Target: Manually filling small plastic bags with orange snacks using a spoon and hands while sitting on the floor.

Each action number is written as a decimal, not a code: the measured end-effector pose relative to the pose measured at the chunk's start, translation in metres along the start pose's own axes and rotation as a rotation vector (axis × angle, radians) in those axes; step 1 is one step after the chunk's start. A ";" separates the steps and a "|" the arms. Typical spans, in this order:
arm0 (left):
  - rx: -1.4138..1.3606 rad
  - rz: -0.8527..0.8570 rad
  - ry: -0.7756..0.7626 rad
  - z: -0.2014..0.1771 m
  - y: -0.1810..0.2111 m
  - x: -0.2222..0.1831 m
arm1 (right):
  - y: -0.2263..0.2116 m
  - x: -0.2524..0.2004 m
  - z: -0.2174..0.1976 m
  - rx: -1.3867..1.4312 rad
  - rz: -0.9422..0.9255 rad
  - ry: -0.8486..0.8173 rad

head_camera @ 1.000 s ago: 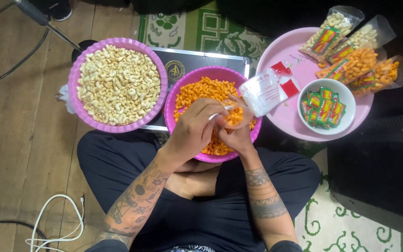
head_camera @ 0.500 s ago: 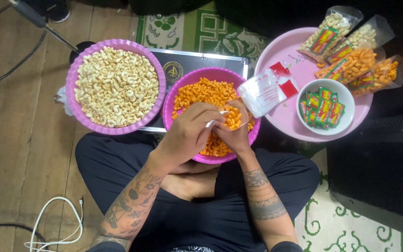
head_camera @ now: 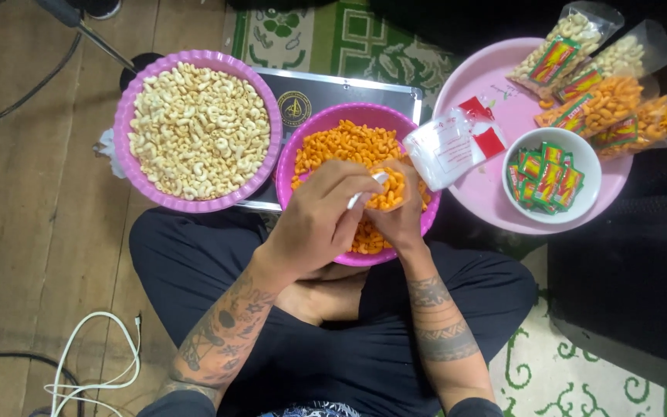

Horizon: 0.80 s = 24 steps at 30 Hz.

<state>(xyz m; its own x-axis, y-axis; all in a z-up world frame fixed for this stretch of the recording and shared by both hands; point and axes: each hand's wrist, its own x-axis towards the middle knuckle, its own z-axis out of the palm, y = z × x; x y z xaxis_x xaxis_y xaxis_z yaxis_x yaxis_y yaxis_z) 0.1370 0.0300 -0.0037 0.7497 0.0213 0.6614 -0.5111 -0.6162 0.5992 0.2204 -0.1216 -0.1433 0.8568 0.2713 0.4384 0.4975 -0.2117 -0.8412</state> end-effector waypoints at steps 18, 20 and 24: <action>0.009 -0.044 0.088 0.011 0.010 -0.020 | 0.001 -0.003 0.002 0.032 -0.128 -0.012; -0.039 -0.108 0.150 0.005 0.004 -0.023 | 0.004 0.005 -0.004 0.044 -0.123 0.005; 0.036 -0.150 0.347 -0.012 -0.021 -0.030 | 0.028 0.007 -0.011 0.035 -0.100 0.052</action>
<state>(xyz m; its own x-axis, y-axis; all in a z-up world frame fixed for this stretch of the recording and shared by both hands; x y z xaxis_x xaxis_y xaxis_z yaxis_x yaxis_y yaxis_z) 0.1201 0.0518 -0.0302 0.6250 0.3746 0.6849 -0.3870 -0.6132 0.6886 0.2421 -0.1357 -0.1605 0.8097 0.2403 0.5353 0.5762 -0.1527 -0.8029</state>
